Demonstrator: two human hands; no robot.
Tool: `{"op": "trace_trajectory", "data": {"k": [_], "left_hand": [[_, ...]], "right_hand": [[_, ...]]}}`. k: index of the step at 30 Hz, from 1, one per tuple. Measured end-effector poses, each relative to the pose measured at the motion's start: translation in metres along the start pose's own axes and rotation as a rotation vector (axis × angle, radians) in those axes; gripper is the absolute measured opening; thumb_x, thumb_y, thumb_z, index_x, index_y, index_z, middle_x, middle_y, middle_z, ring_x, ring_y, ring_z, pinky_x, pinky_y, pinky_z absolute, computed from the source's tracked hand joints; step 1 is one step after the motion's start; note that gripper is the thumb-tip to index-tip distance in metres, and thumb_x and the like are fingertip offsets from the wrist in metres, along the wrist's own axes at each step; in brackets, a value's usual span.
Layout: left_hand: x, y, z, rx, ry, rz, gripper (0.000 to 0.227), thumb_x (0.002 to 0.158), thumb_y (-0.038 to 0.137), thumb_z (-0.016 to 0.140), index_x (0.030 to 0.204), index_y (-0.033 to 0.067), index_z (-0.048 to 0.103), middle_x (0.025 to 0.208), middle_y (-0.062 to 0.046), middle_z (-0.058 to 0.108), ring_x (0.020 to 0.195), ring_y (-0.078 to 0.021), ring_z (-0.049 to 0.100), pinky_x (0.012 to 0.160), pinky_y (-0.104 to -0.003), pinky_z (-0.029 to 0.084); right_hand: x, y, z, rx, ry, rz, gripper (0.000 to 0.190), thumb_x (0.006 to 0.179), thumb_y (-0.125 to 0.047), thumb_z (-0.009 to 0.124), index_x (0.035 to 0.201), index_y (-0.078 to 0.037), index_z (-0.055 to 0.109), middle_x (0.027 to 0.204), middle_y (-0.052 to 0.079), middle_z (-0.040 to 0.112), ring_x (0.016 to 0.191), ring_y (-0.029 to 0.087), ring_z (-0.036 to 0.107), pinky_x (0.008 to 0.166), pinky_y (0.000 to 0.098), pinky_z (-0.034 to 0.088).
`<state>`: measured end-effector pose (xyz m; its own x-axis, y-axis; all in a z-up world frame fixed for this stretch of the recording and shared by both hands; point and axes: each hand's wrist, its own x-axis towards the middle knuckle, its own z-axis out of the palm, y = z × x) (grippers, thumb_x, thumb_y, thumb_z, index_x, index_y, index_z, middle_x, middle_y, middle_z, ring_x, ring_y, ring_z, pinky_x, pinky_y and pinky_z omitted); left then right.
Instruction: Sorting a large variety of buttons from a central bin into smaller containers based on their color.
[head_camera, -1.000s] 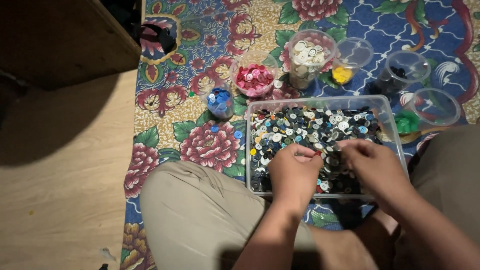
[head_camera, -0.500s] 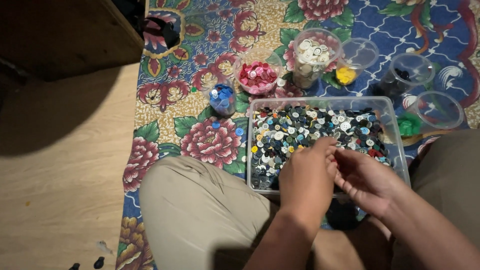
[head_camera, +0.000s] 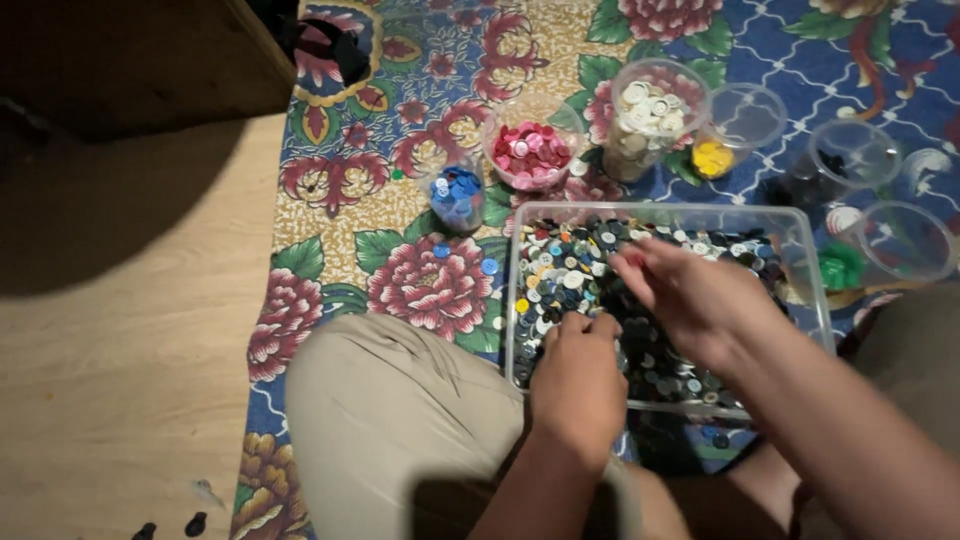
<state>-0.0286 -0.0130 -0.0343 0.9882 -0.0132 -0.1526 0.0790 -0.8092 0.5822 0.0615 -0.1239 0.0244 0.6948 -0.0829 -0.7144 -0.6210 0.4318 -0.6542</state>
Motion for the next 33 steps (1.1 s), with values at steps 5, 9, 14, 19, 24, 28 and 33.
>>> {"op": "trace_trajectory", "data": {"k": [5,9,14,19,24,28,33], "left_hand": [[0.008,-0.002,-0.005,0.078,-0.109,-0.011,0.034,0.083,0.002,0.067,0.116,0.0068,0.062,0.121,-0.017,0.055,0.103,-0.0395,0.059,0.082,-0.053,0.055],[0.007,-0.005,0.002,0.069,-0.078,-0.002,0.030,0.084,0.001,0.064,0.113,0.0083,0.065,0.118,-0.017,0.056,0.105,-0.0389,0.058,0.081,-0.051,0.056],[0.000,-0.010,0.005,0.032,-0.058,-0.002,0.033,0.080,0.002,0.068,0.112,0.0097,0.064,0.120,-0.013,0.057,0.106,-0.0378,0.058,0.082,-0.050,0.055],[0.001,-0.015,-0.005,-0.074,-0.066,0.059,0.053,0.072,0.003,0.075,0.121,0.0185,0.064,0.123,-0.010,0.057,0.107,-0.0357,0.058,0.087,-0.048,0.052],[0.004,-0.003,-0.020,-0.054,-0.162,-0.095,0.047,0.083,0.010,0.078,0.125,0.0177,0.060,0.121,-0.011,0.056,0.110,-0.0333,0.060,0.094,-0.048,0.052],[0.002,0.010,-0.025,-0.033,-0.148,-0.149,0.055,0.082,0.010,0.077,0.131,0.0213,0.056,0.128,-0.009,0.047,0.116,-0.0323,0.052,0.094,-0.049,0.051],[0.008,0.035,-0.011,-0.105,-0.265,-0.296,0.076,0.079,0.006,0.078,0.144,0.0113,0.038,0.140,-0.021,0.027,0.121,-0.0455,0.038,0.100,-0.061,0.042]], "right_hand": [[0.029,-0.046,0.070,0.090,-0.168,-0.010,0.011,0.106,-0.006,0.045,0.112,-0.003,0.053,0.115,0.014,0.066,0.095,0.017,0.069,0.078,0.0240,0.067],[0.002,-0.068,0.106,-0.135,-0.132,-0.072,0.015,0.106,-0.019,0.048,0.110,-0.007,0.055,0.100,0.004,0.060,0.066,0.004,0.049,0.111,0.0431,0.059],[0.005,-0.028,0.053,-0.212,-0.108,-0.142,0.052,0.102,-0.022,0.044,0.152,-0.007,0.045,0.149,0.016,0.061,0.136,0.024,0.062,0.117,0.0373,0.047],[-0.027,0.005,-0.008,-0.142,0.087,-0.138,0.047,0.101,-0.012,0.039,0.144,-0.008,0.056,0.132,0.007,0.067,0.103,0.015,0.062,0.084,0.0253,0.050],[-0.043,0.023,-0.055,-0.459,0.242,-0.226,0.051,0.093,0.006,0.044,0.139,-0.003,0.064,0.124,0.013,0.069,0.097,0.019,0.055,0.082,0.0302,0.040],[-0.027,0.022,-0.073,-0.563,0.276,-0.231,0.053,0.093,-0.002,0.042,0.143,-0.005,0.059,0.142,0.017,0.061,0.120,0.025,0.053,0.093,0.0312,0.036],[0.006,0.042,-0.070,-0.608,0.198,-0.225,0.062,0.083,-0.004,0.048,0.145,0.000,0.055,0.149,0.014,0.058,0.134,0.027,0.054,0.108,0.0329,0.039]]}}
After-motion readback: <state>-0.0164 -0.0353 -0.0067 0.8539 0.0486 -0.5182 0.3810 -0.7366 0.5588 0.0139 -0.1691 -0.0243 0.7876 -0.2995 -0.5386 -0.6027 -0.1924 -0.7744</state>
